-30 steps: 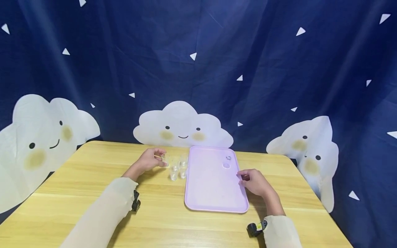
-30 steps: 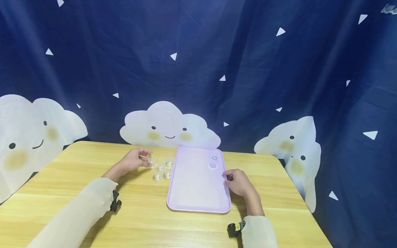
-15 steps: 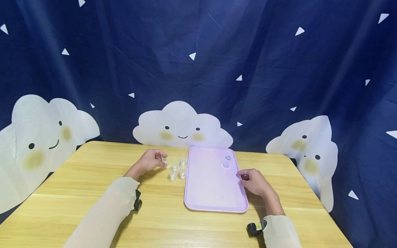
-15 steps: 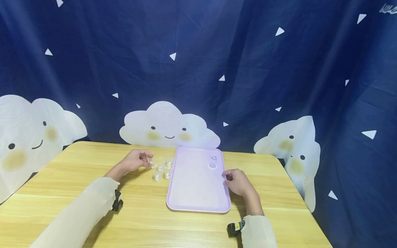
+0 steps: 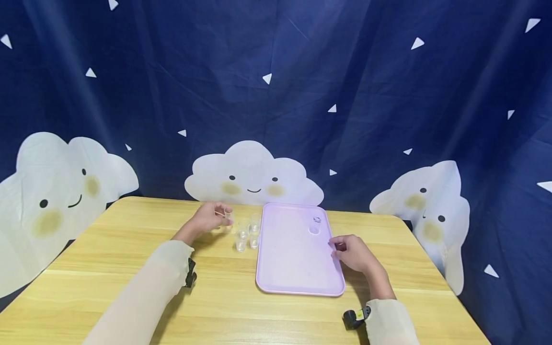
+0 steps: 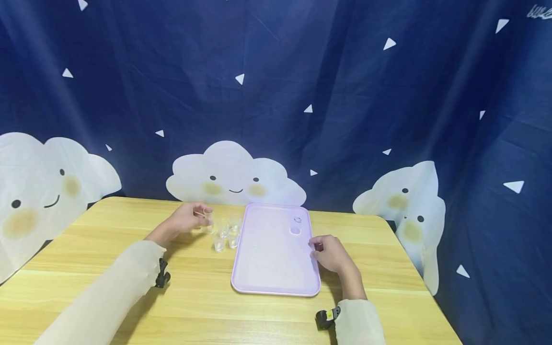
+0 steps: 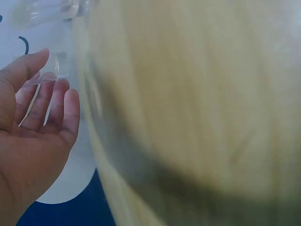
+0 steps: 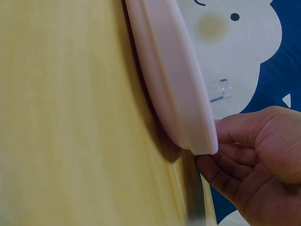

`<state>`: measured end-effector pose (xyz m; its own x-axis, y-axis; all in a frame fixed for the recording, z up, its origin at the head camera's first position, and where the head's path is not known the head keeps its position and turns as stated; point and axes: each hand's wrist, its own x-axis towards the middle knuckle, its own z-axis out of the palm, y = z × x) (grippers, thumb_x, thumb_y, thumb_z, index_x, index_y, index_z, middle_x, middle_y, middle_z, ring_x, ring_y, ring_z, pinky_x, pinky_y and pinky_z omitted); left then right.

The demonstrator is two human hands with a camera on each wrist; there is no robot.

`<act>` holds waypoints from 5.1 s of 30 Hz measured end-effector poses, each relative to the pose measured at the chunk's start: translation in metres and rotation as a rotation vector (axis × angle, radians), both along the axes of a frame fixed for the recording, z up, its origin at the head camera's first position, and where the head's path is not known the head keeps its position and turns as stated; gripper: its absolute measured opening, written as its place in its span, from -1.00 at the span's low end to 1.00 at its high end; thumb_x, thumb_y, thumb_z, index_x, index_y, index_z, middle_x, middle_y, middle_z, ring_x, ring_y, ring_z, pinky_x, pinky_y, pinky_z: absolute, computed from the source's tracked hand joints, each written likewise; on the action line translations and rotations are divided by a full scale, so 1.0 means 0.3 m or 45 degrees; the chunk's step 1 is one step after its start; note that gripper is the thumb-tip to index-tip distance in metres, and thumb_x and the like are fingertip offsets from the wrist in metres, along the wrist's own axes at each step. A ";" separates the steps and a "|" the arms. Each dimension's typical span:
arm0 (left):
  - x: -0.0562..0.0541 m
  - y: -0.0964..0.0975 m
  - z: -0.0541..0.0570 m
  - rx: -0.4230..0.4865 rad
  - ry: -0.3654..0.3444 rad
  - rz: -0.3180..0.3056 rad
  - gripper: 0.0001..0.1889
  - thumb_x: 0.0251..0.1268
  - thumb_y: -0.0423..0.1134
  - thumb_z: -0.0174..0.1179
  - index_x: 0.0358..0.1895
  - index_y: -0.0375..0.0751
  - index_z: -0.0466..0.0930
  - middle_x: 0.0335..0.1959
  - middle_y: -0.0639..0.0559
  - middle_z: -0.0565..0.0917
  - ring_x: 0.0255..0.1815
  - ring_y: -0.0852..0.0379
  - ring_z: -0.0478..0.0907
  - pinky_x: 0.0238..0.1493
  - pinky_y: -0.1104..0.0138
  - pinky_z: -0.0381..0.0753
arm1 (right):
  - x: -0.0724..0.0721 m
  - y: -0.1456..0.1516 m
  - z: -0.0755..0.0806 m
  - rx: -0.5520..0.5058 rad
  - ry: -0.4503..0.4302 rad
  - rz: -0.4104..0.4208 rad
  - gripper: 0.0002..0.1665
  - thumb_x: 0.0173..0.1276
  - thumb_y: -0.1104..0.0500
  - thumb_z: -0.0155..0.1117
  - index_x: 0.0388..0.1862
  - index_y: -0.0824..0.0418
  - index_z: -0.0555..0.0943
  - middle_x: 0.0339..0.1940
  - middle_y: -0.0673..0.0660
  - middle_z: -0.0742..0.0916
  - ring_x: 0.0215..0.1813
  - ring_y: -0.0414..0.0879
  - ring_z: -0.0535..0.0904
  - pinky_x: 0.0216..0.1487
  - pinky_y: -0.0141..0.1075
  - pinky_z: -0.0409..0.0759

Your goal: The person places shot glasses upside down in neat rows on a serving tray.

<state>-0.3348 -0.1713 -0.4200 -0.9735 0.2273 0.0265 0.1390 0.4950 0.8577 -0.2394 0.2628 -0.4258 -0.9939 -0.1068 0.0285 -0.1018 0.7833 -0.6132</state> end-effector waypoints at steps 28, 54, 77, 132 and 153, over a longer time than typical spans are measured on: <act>-0.073 0.159 0.162 -0.002 0.256 -0.022 -0.64 0.22 -0.30 0.36 0.08 -0.29 0.60 -0.02 -0.15 0.61 0.03 -0.10 0.56 0.12 0.12 0.58 | -0.004 0.003 -0.003 -0.008 0.020 0.028 -0.63 0.30 0.43 0.33 0.10 0.39 0.70 -0.09 0.24 0.79 -0.11 0.00 0.69 0.01 -0.07 0.72; -0.053 0.499 0.182 -0.123 0.398 -0.200 -0.63 0.09 -0.42 0.38 0.03 -0.38 0.66 -0.10 -0.18 0.69 -0.05 -0.06 0.61 0.05 0.21 0.63 | -0.006 0.005 -0.002 0.006 0.017 0.029 -0.62 0.32 0.41 0.34 0.12 0.36 0.70 -0.03 0.26 0.78 -0.02 0.05 0.71 0.09 -0.02 0.69; -0.034 0.614 0.082 -0.057 0.270 -0.020 -0.75 0.14 -0.33 0.39 -0.11 -0.31 0.69 -0.12 -0.12 0.74 0.01 -0.04 0.64 0.14 0.17 0.62 | -0.008 0.005 -0.006 -0.002 0.013 0.040 -0.63 0.32 0.41 0.34 0.12 0.36 0.70 -0.04 0.26 0.78 -0.05 0.04 0.71 0.04 -0.06 0.72; -0.014 0.674 0.004 -0.091 0.168 -0.071 -0.64 0.08 -0.47 0.46 0.00 -0.36 0.68 -0.07 -0.15 0.73 0.00 -0.05 0.65 0.15 0.20 0.64 | -0.010 0.004 0.000 0.002 0.005 0.026 -0.62 0.31 0.42 0.33 0.12 0.37 0.70 -0.04 0.26 0.78 -0.08 0.00 0.70 -0.02 -0.12 0.72; 0.027 0.578 0.170 -0.136 0.319 -0.219 -0.62 0.18 -0.48 0.39 0.10 -0.34 0.65 0.00 -0.18 0.70 -0.03 -0.01 0.62 0.08 0.25 0.63 | -0.004 0.003 0.003 0.016 -0.021 -0.007 -0.61 0.34 0.40 0.34 0.16 0.34 0.69 0.01 0.26 0.77 -0.04 0.02 0.69 0.08 -0.05 0.70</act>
